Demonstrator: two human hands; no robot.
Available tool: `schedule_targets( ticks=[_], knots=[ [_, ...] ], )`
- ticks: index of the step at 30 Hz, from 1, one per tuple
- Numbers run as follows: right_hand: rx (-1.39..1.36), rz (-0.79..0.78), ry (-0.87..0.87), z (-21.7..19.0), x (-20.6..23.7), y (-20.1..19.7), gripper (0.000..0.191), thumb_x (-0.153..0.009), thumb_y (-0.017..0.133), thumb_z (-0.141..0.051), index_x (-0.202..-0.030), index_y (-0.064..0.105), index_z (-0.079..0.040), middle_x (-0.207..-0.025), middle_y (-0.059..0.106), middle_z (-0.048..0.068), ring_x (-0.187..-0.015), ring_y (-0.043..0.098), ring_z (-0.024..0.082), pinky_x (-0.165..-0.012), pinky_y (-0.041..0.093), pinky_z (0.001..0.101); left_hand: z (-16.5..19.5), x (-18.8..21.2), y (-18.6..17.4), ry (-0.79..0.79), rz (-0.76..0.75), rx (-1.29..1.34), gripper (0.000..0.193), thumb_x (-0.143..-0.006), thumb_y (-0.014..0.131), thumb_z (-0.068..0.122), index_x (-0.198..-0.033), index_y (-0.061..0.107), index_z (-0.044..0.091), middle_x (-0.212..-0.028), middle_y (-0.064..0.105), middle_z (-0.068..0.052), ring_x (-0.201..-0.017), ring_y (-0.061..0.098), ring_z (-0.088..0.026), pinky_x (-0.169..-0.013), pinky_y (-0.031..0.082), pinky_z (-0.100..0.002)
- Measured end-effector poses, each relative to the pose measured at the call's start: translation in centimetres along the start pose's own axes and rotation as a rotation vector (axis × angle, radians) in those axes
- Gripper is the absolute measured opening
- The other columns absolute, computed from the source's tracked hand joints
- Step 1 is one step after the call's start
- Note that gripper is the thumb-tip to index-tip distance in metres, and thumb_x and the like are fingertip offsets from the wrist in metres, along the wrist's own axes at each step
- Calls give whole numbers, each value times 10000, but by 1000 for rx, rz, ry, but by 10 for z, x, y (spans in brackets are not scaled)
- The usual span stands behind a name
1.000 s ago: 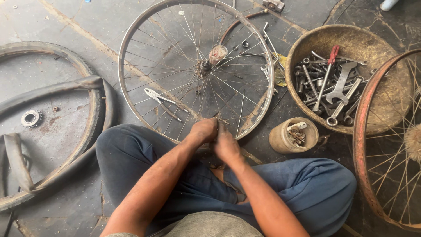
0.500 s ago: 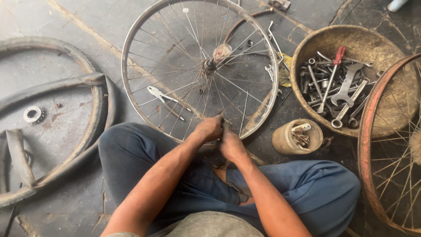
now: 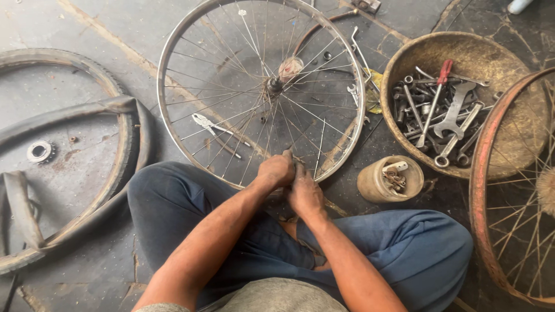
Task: The person sits cross-legged on the workshop floor with a bicycle wheel across their lap. They sort small hub hardware from a container, fit parts onto the wheel hub, and work around the spokes and rim by hand, tightening and adjusting components while turning the wheel.
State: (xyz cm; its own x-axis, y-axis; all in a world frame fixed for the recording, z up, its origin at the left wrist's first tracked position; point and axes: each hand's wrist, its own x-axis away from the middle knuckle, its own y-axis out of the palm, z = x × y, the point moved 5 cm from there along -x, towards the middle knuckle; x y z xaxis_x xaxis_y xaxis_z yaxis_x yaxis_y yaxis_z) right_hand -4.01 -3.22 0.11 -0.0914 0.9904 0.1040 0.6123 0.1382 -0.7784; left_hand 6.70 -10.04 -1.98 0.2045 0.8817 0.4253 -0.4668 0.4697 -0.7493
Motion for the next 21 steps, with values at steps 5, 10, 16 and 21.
schedule_targets(
  ticks=[5, 10, 16, 21],
  knots=[
    [56, 16, -7, -3, -10, 3, 664, -855, 640, -87, -1472, 399, -47, -1131, 677, 289, -1020, 674, 480, -870, 534, 552, -4, -10, -1, 50, -36, 88, 416, -992, 491, 299, -1270, 578, 1, -1183, 690, -284, -1160, 654, -427, -977, 508, -515],
    [-161, -138, -10, 13, -32, 9, 491, -917, 619, -133, -1376, 490, -18, -1099, 691, 315, -1073, 658, 481, -880, 536, 526, -7, -15, -8, 197, -61, 149, 454, -816, 761, 276, -1179, 652, 27, -1144, 714, -238, -1135, 662, -394, -937, 530, -472],
    [-141, -112, -39, 18, -33, 8, 500, -883, 575, -53, -1375, 506, 4, -1127, 681, 344, -1122, 629, 495, -922, 508, 538, -14, -9, -4, -16, -418, 343, 505, -778, 724, 165, -1254, 585, 74, -1065, 751, -250, -1011, 753, -467, -852, 585, -545],
    [-130, -207, 20, 11, -32, 4, 678, -860, 600, -78, -1496, 371, -23, -1140, 672, 336, -1112, 640, 481, -937, 512, 531, -4, -8, -4, 110, -63, -11, 453, -888, 644, 227, -1285, 566, 23, -1183, 697, -272, -1152, 658, -435, -959, 520, -516]
  ],
)
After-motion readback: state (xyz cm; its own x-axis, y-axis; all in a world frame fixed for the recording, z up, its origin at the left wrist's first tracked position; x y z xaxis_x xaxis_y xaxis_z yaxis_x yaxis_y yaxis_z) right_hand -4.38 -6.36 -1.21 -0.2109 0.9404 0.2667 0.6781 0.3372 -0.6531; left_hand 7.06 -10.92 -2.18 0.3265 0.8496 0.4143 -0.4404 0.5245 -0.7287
